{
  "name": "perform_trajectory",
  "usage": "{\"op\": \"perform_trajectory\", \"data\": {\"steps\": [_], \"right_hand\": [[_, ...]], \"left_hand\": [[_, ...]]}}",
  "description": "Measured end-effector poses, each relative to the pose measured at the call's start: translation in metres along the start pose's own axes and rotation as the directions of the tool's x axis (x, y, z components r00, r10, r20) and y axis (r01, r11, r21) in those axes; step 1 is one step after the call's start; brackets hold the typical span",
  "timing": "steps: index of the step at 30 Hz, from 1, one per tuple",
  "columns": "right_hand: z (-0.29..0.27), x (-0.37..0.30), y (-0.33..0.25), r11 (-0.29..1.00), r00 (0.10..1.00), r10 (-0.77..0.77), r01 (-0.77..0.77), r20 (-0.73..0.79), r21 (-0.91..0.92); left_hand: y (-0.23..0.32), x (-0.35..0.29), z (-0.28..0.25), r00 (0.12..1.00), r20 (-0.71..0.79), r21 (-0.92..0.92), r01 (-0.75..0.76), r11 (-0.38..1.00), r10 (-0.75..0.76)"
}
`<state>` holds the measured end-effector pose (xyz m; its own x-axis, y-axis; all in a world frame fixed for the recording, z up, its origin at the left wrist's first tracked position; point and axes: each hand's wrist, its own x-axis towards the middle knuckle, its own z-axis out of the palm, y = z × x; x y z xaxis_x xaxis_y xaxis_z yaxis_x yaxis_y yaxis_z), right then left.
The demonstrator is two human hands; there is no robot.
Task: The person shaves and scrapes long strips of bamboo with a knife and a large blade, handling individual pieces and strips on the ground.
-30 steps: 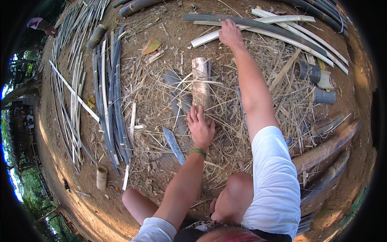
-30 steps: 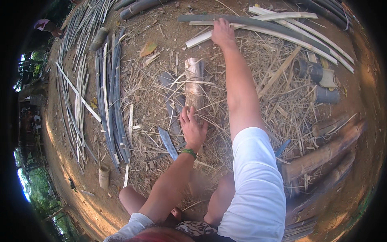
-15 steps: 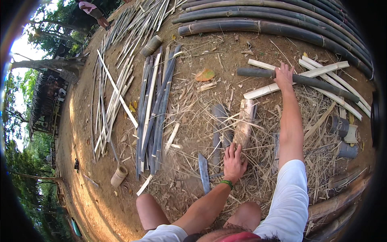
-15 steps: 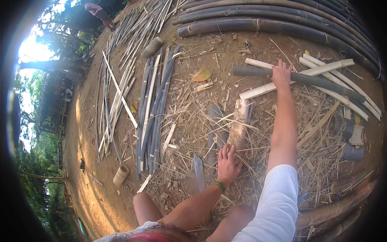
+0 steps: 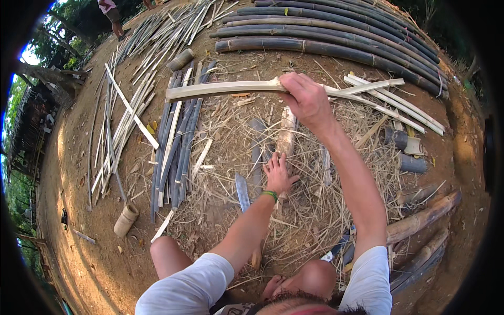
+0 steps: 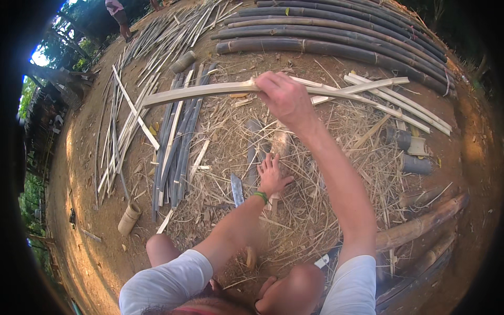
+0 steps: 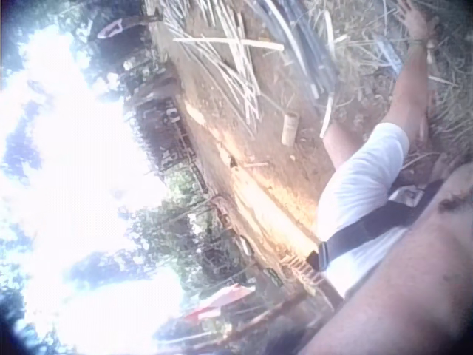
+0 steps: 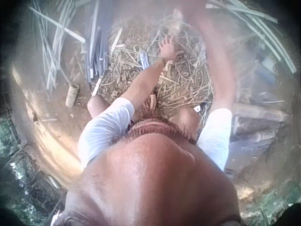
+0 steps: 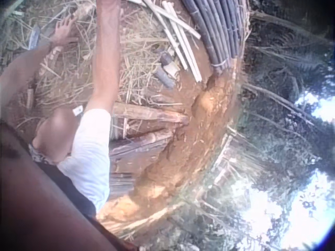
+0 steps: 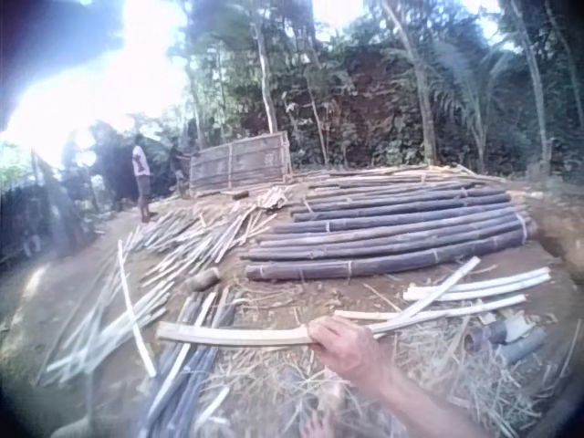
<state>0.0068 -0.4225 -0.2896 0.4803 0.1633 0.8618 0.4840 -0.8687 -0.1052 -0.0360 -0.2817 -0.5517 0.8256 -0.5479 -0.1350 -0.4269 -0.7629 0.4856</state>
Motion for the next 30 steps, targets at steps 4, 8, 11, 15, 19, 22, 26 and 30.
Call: {"op": "perform_trajectory", "data": {"steps": [4, 8, 11, 15, 19, 22, 26, 30], "right_hand": [[-0.02, 0.057, -0.12, 0.962, 0.999, 0.025, -0.012, -0.045, 0.271], [-0.019, 0.123, -0.226, 0.894, 0.999, 0.02, -0.038, 0.046, 0.446], [0.0, 0.153, -0.296, 0.819, 0.994, -0.056, -0.01, 0.096, 0.573], [0.031, 0.169, -0.357, 0.715, 0.948, -0.144, -0.098, 0.283, 0.692], [0.067, 0.177, -0.405, 0.605, 0.884, -0.235, -0.193, 0.405, 0.772], [0.091, 0.173, -0.432, 0.753, 0.918, -0.178, -0.104, 0.354, 0.649], [0.114, 0.096, -0.479, 0.833, 0.974, 0.226, -0.19, -0.005, 0.52], [0.166, -0.098, -0.446, 0.528, 0.528, 0.718, -0.838, 0.454, 0.14]], "left_hand": [[-0.023, -0.024, -0.079, 0.952, 0.231, -0.094, -0.182, 0.979, 0.199], [-0.077, -0.076, -0.215, 0.95, -0.065, -0.658, -0.272, 0.702, 0.306], [-0.117, -0.162, -0.352, 0.801, -0.585, -0.81, -0.569, 0.143, -0.126], [-0.118, -0.297, -0.508, 0.448, -0.892, -0.448, -0.862, -0.237, 0.059], [-0.14, -0.372, -0.554, 0.345, -0.873, -0.426, -0.883, -0.194, 0.345], [-0.186, -0.385, -0.562, 0.395, -0.868, -0.47, -0.849, -0.241, 0.301], [-0.225, -0.414, -0.592, 0.314, -0.945, -0.316, -0.949, 0.005, -0.088], [-0.244, -0.41, -0.607, 0.365, -0.919, -0.377, -0.924, 0.064, -0.147]]}}
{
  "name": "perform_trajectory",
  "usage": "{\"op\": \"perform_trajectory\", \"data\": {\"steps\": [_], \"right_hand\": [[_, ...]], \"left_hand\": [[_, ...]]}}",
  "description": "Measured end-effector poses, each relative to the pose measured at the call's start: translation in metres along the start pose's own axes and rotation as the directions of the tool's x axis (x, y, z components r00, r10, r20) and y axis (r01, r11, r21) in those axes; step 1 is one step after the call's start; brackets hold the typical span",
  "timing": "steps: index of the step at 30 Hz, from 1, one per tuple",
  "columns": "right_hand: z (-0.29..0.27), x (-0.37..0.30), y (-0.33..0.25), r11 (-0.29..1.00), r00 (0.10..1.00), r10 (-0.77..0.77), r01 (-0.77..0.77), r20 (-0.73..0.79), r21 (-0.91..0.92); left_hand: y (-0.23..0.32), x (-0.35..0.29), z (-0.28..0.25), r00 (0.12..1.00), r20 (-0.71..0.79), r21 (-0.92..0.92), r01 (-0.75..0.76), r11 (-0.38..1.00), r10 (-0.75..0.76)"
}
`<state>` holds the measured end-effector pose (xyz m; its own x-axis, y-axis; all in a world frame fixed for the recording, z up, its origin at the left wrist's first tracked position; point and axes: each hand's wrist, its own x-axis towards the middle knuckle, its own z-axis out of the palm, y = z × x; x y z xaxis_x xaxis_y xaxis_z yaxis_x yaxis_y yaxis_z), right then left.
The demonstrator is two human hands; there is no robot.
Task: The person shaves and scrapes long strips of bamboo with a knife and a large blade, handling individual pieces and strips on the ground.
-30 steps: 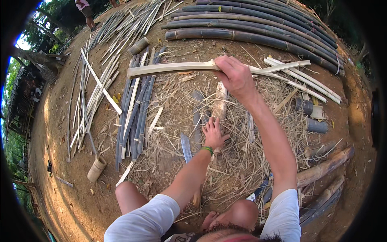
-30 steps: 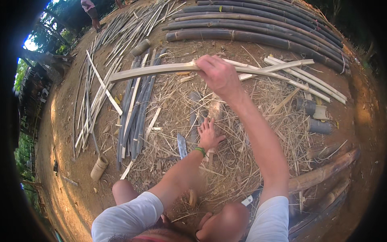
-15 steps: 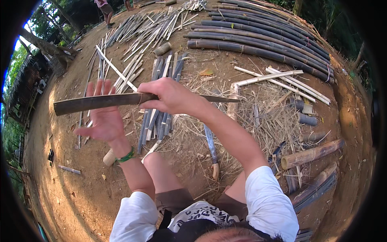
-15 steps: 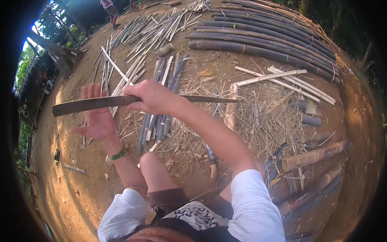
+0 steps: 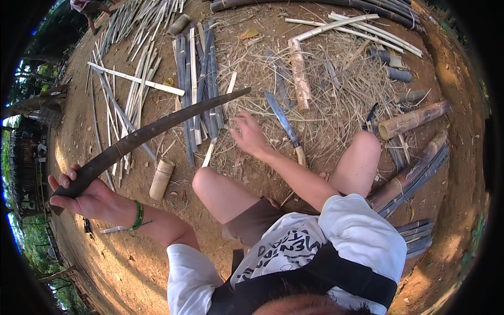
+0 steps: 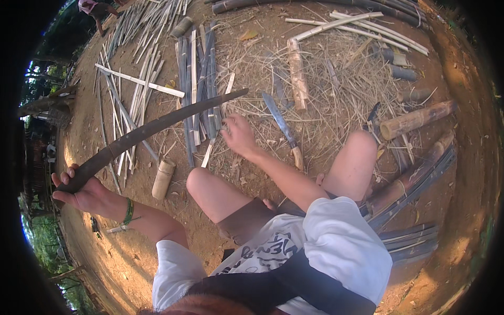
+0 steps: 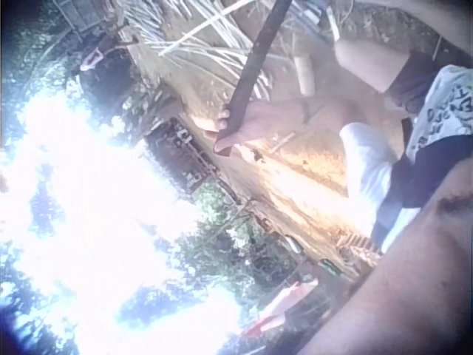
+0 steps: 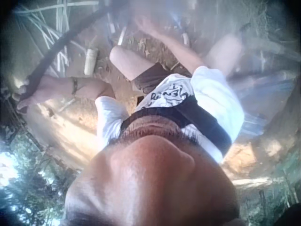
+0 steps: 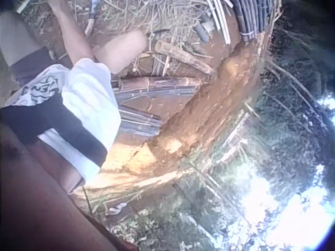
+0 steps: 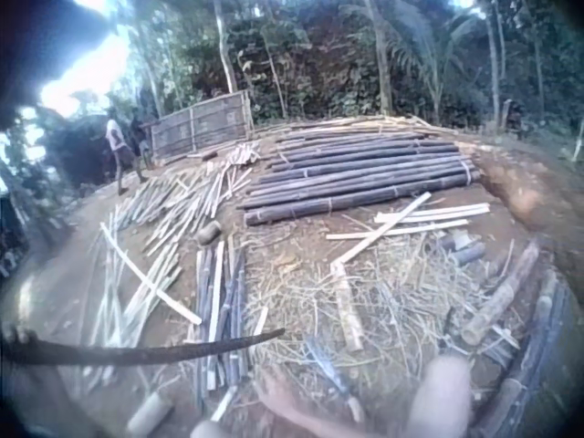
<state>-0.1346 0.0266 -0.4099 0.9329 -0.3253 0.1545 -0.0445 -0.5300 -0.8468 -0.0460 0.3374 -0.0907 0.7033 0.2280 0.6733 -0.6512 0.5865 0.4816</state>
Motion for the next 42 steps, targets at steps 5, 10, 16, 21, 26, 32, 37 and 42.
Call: {"op": "perform_trajectory", "data": {"steps": [5, 10, 16, 21, 26, 32, 37, 42], "right_hand": [[0.018, -0.072, 0.166, 0.526, 0.784, 0.496, -0.614, -0.374, -0.588], [0.003, -0.114, 0.242, 0.497, 0.686, 0.636, -0.714, -0.352, -0.494], [-0.028, -0.085, 0.187, 0.586, 0.598, 0.8, -0.764, 0.045, -0.268], [-0.019, -0.071, 0.133, 0.443, 0.582, 0.796, -0.747, 0.165, 0.495], [-0.054, -0.051, 0.012, 0.903, 0.886, 0.427, -0.408, -0.181, 0.137], [-0.098, -0.046, -0.131, 0.864, 0.963, 0.222, -0.122, -0.153, 0.489], [-0.124, -0.061, -0.183, 0.893, 0.99, 0.053, 0.012, -0.132, 0.45], [-0.102, -0.055, -0.166, 0.894, 0.987, 0.079, -0.01, -0.137, 0.448]], "left_hand": [[-0.012, -0.004, 0.016, 0.998, 0.029, 0.106, 0.047, 0.993, -0.051], [-0.025, 0.004, 0.047, 0.999, 0.027, 0.139, 0.016, 0.99, -0.02], [-0.031, 0.068, -0.006, 0.749, 0.64, -0.246, 0.413, 0.877, -0.173], [-0.051, 0.057, 0.057, 0.852, 0.508, -0.214, 0.263, 0.941, -0.123], [-0.1, 0.013, 0.132, 0.873, 0.488, -0.174, 0.1, 0.98, -0.002], [-0.123, -0.029, 0.159, 0.857, 0.514, -0.159, 0.047, 0.986, 0.043], [-0.124, -0.066, 0.182, 0.871, 0.477, -0.186, -0.035, 0.982, 0.121], [-0.124, -0.068, 0.173, 0.916, 0.283, 0.035, -0.308, 0.951, 0.286]]}}
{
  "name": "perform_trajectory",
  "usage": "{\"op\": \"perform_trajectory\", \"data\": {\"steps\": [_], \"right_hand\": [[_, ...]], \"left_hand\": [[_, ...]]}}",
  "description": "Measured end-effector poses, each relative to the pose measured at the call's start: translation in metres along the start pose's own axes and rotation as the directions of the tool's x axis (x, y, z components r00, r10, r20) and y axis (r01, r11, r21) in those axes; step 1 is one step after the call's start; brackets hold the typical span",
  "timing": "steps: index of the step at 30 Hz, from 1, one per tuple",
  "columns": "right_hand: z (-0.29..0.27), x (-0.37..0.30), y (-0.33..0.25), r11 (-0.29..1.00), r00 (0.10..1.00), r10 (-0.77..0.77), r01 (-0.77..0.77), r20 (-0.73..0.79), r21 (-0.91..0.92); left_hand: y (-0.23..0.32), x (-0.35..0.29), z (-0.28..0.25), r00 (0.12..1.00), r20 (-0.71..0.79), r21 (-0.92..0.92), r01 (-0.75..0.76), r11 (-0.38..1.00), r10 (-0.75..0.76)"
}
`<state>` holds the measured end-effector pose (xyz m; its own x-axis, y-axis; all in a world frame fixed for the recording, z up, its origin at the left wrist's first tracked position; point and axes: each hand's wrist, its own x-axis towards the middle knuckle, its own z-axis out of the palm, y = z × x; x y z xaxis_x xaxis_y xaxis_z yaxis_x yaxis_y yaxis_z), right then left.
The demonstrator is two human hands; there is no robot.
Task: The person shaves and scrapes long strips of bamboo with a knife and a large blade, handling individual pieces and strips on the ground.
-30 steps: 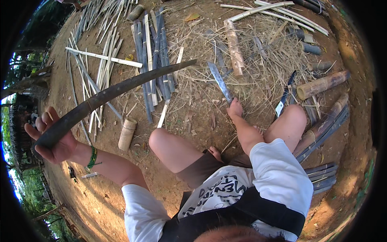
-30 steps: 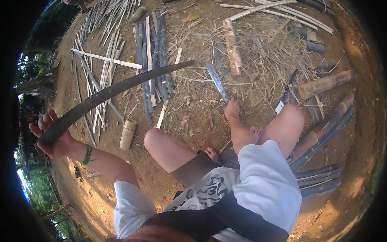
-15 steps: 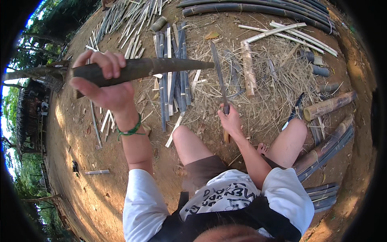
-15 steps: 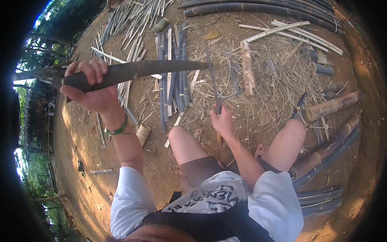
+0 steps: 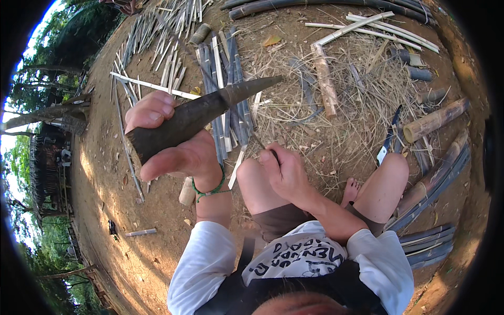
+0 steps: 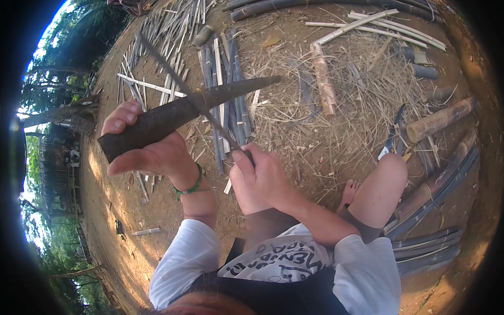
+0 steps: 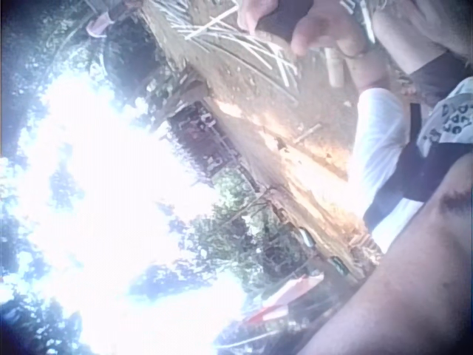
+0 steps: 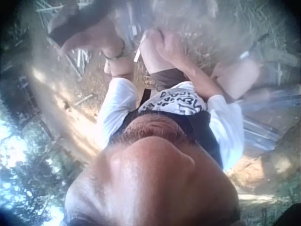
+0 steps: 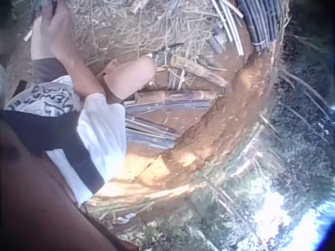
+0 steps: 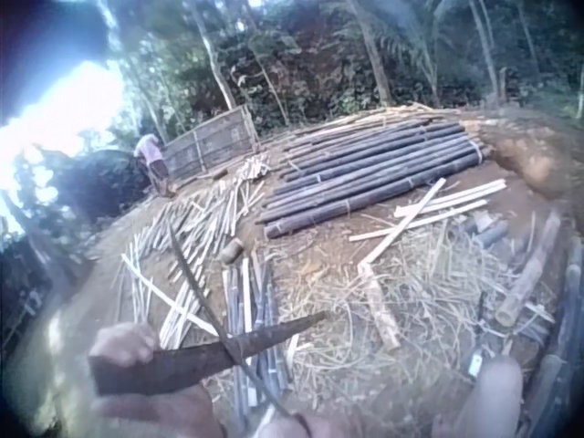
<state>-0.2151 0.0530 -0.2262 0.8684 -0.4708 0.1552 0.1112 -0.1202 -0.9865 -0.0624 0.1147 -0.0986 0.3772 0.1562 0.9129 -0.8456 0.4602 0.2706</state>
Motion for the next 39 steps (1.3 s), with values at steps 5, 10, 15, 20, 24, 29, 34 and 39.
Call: {"op": "perform_trajectory", "data": {"steps": [5, 10, 15, 20, 24, 29, 34, 39], "right_hand": [[0.002, 0.006, -0.031, 0.992, 0.996, 0.026, -0.016, 0.081, -0.123], [0.01, 0.03, 0.006, 0.973, 0.998, 0.046, -0.057, -0.052, -0.223], [0.01, 0.022, -0.024, 0.989, 0.997, -0.02, 0.031, 0.072, -0.146], [0.009, 0.035, -0.012, 0.982, 0.989, 0.143, -0.137, 0.037, -0.134], [0.012, 0.015, -0.029, 0.991, 0.99, -0.121, 0.124, 0.076, -0.047], [0.01, 0.028, -0.013, 0.977, 0.993, 0.118, -0.113, 0.015, -0.181], [0.012, 0.008, -0.03, 0.995, 0.996, -0.067, 0.071, 0.057, -0.072], [0.011, 0.017, -0.013, 0.987, 1.0, 0.0, -0.001, -0.003, -0.163]], "left_hand": [[-0.001, 0.005, -0.015, 0.999, -0.041, -0.007, 0.029, 1.0, -0.029], [0.0, 0.004, -0.013, 0.995, -0.096, 0.062, 0.01, 0.998, -0.004], [0.002, 0.003, -0.012, 0.998, -0.068, 0.069, -0.012, 0.998, 0.017], [0.0, 0.005, -0.004, 0.992, -0.129, 0.055, 0.024, 0.998, -0.017], [0.002, 0.002, -0.001, 0.995, -0.101, 0.042, 0.013, 0.999, -0.009], [0.002, 0.003, -0.001, 0.992, -0.115, 0.018, 0.056, 0.998, -0.054], [0.003, 0.0, 0.002, 0.995, -0.085, 0.012, 0.059, 0.998, -0.057], [0.003, 0.0, 0.004, 0.99, -0.125, 0.002, 0.07, 0.998, -0.069]]}}
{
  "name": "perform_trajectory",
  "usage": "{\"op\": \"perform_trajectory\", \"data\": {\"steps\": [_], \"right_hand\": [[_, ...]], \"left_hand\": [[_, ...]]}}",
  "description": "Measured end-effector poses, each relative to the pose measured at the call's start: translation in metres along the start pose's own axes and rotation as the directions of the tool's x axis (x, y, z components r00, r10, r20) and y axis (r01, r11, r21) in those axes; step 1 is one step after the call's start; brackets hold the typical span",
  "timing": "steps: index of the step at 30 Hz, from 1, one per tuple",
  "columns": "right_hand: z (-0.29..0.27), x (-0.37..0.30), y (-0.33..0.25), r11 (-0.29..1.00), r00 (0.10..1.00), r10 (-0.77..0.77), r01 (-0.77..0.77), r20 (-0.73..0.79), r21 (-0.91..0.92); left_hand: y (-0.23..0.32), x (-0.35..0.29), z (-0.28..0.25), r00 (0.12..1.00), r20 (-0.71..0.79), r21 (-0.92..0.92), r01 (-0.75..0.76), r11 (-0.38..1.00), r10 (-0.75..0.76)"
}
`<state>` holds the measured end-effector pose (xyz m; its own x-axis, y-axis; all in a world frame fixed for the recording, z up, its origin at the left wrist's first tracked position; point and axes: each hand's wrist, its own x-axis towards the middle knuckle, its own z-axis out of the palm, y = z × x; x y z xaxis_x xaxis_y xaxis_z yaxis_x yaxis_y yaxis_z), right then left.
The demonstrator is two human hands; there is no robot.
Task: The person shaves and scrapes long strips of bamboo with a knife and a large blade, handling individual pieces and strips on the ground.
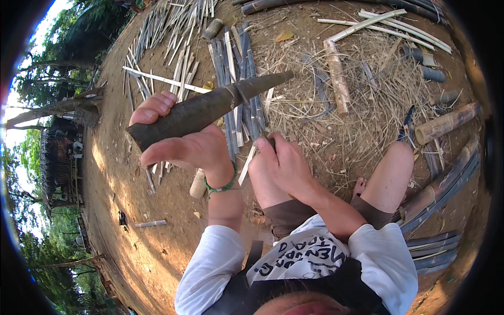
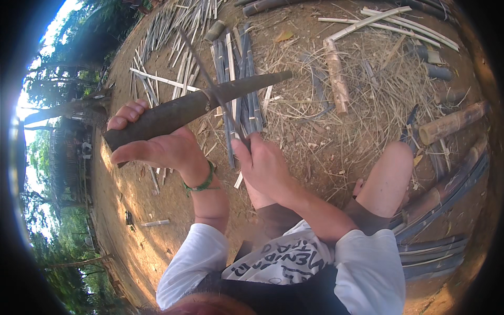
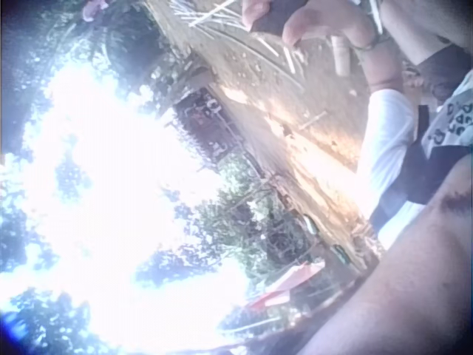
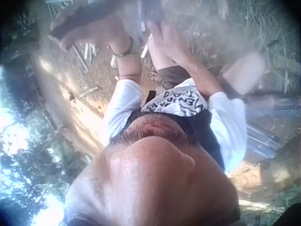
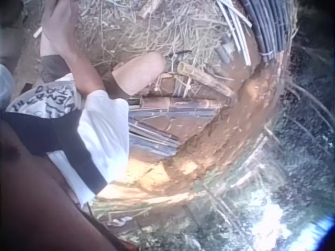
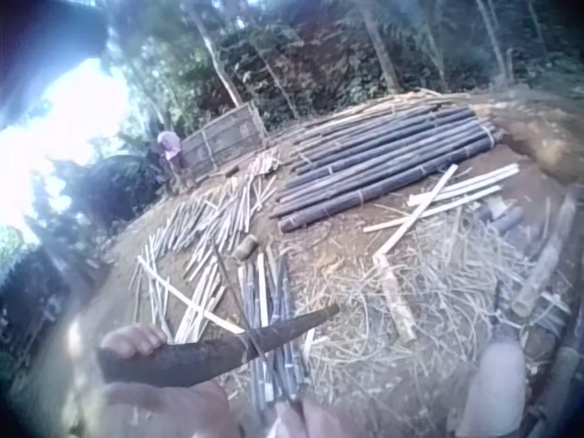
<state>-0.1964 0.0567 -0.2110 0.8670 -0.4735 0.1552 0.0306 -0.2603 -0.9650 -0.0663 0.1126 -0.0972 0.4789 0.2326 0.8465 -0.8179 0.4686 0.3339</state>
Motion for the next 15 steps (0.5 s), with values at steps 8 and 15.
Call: {"op": "perform_trajectory", "data": {"steps": [8, 15], "right_hand": [[0.001, 0.001, -0.001, 1.0, 1.0, 0.024, -0.024, -0.013, -0.008], [0.01, -0.006, 0.001, 0.997, 0.998, 0.001, 0.004, -0.057, 0.072]], "left_hand": [[0.002, -0.003, 0.003, 1.0, -0.012, -0.012, -0.006, 1.0, 0.006], [0.001, -0.002, 0.009, 0.998, -0.066, 0.066, -0.007, 0.998, 0.012]]}}
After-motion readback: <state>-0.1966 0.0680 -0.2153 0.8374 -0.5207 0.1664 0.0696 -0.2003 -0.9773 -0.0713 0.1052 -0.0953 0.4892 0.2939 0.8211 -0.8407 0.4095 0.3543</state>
